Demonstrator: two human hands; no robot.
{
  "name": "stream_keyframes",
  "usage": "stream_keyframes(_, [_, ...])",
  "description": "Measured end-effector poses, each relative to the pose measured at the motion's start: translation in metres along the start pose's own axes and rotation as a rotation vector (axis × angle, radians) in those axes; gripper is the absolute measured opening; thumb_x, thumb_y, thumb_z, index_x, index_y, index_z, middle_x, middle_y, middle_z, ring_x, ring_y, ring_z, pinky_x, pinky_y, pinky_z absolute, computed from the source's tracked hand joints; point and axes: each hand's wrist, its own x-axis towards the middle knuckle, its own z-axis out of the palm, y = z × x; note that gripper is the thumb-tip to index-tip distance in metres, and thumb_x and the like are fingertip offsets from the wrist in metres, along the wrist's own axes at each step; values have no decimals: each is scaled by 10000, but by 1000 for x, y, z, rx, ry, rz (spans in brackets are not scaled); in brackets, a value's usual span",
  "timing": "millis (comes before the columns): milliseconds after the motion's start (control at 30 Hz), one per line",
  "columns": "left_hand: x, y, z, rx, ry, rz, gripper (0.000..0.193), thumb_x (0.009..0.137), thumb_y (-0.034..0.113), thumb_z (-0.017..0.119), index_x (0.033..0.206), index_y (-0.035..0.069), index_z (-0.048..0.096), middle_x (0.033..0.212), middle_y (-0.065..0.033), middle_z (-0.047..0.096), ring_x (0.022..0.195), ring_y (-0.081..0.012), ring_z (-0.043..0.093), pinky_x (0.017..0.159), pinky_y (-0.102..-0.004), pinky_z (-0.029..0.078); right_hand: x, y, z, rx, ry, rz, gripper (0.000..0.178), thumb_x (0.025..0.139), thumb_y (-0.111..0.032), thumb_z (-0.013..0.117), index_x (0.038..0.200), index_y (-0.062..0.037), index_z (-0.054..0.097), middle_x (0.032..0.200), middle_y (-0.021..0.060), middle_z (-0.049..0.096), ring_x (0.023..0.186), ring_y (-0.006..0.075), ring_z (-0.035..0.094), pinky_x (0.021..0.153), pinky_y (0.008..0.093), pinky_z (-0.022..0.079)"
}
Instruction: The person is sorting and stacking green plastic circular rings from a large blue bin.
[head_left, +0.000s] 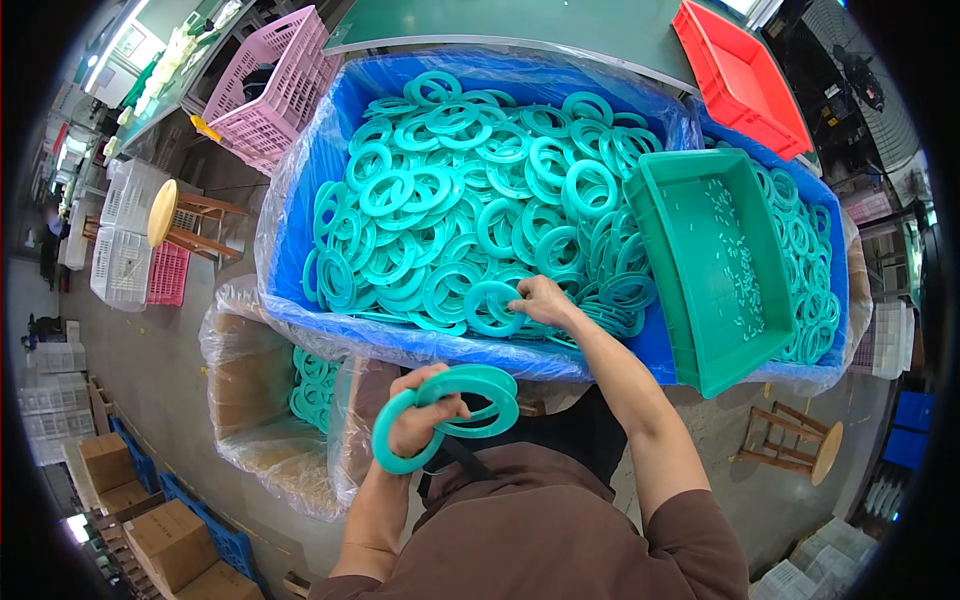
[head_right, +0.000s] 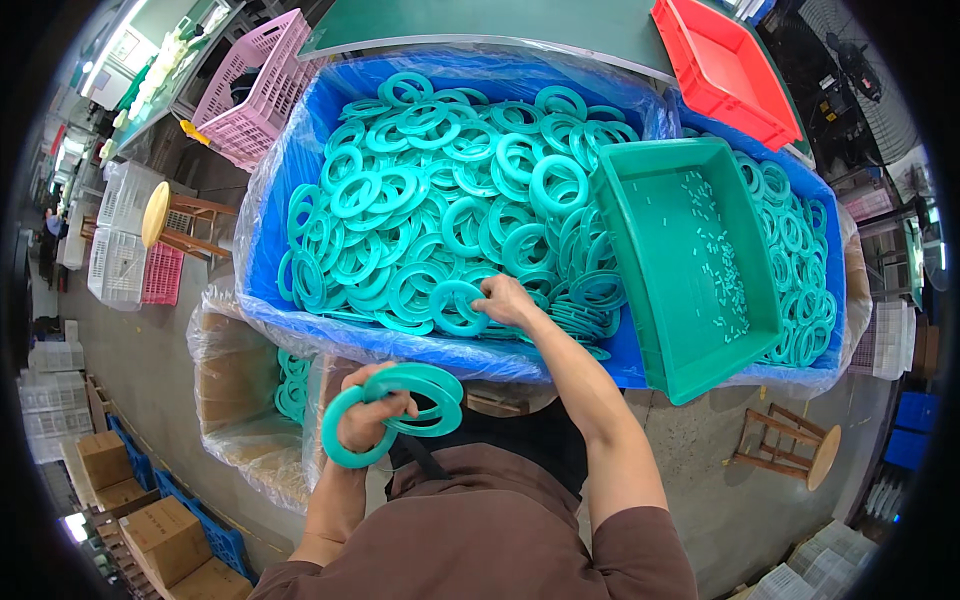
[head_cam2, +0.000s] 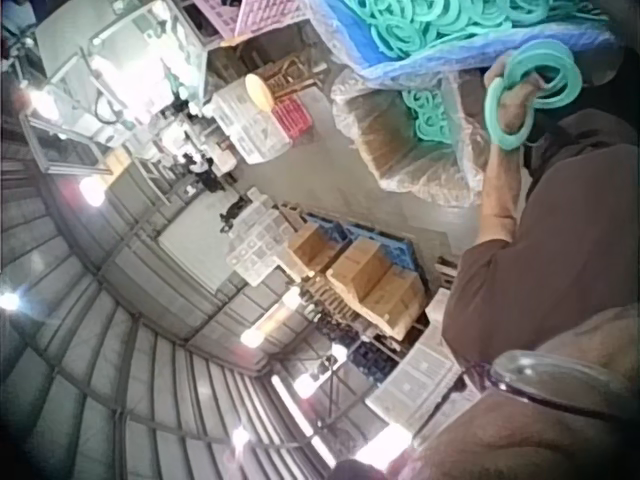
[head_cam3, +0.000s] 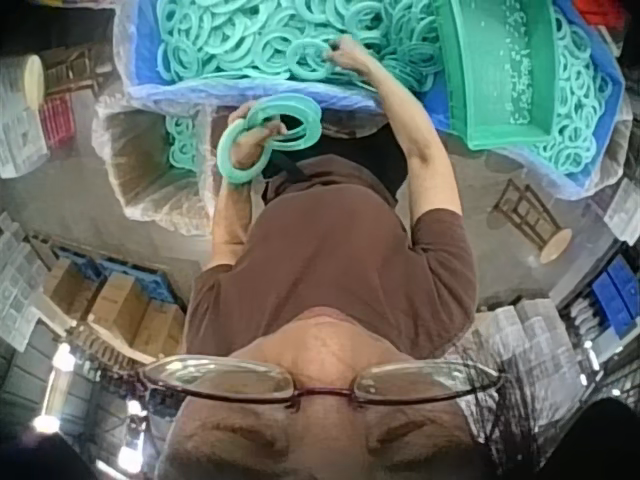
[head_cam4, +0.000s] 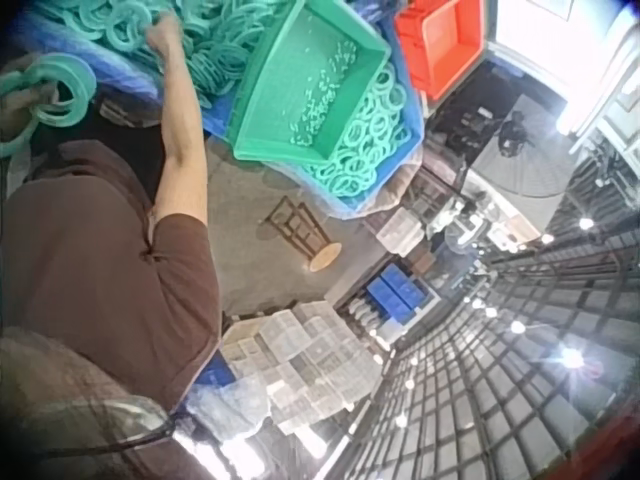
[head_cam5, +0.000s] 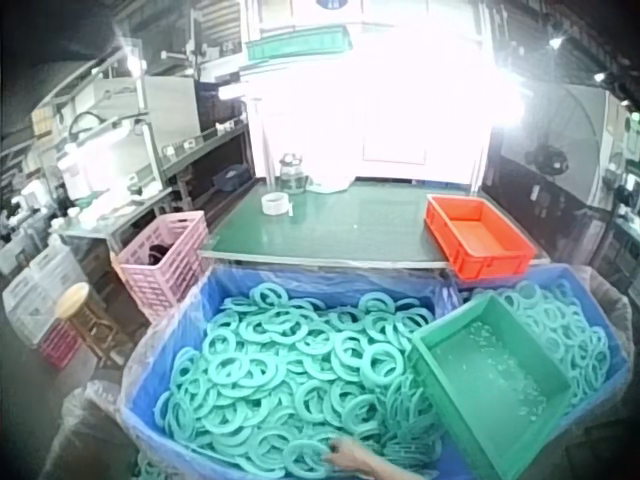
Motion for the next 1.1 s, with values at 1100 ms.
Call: stream_keyframes(1100, [41,1,59,-372,260,83,175,893,201,563,941,34,580,819,-36,607,744,-103,551,675,-246,446,-171,-56,-2,-183,947,-983,280,598,28,647,867,-39,610,522,31,418,404,179,444,367,299,322])
